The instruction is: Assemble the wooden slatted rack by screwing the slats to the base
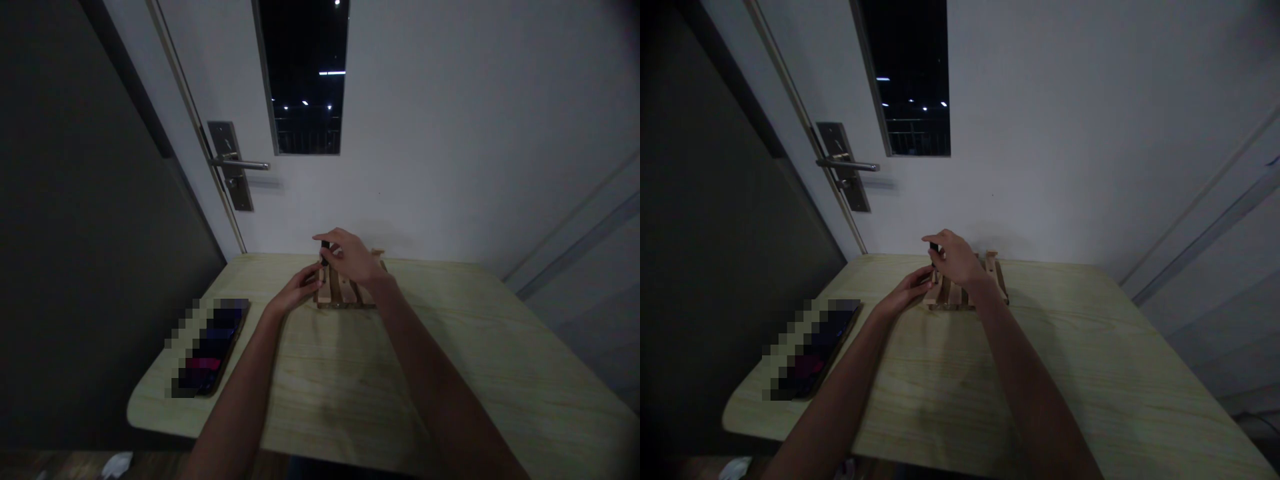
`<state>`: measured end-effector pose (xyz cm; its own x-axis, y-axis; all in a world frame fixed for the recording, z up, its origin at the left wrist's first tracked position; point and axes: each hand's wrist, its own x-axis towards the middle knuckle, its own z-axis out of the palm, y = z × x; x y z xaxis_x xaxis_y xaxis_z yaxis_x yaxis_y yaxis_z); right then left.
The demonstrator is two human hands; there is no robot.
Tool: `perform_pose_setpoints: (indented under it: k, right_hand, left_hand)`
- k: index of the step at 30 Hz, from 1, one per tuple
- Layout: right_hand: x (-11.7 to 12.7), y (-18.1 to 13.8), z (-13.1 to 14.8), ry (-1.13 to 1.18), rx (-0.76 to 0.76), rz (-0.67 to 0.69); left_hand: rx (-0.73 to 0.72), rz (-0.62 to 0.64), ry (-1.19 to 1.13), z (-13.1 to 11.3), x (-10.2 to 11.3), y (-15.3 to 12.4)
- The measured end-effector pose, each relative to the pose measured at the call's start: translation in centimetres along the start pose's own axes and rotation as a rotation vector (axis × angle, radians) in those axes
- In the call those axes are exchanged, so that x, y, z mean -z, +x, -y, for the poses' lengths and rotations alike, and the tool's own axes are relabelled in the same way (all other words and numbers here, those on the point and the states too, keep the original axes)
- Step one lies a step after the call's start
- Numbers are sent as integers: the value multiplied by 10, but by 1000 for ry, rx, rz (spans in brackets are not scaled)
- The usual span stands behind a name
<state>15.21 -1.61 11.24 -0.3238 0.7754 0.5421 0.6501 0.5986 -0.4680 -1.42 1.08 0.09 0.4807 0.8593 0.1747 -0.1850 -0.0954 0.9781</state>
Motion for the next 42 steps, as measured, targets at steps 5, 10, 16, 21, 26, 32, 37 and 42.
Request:
perform_pose_setpoints:
  k: [5,10,16,21,26,32,37,42]
  right_hand:
    - [2,0,4,17,-11,51]
    - [2,-1,3,29,-12,36]
    - [1,-1,1,42,-8,17]
    - [1,0,1,-13,-23,-11]
    - [-1,-1,1,2,-62,-7]
    - [2,-1,4,69,-58,30]
    - [3,-1,6,15,-16,13]
    - [2,-1,5,6,-32,9]
  left_hand:
    - [3,9,25,-2,-1,-1]
    - [16,-5,15,-1,0,0]
    - [19,-7,41,-3,-1,-1]
    - [8,11,37,-6,-3,-2]
    - [12,9,27,-1,0,0]
    - [-8,38,25,-2,-1,1]
    - [-9,27,35,-2,-2,1]
    - [-7,10,29,-2,-2,0]
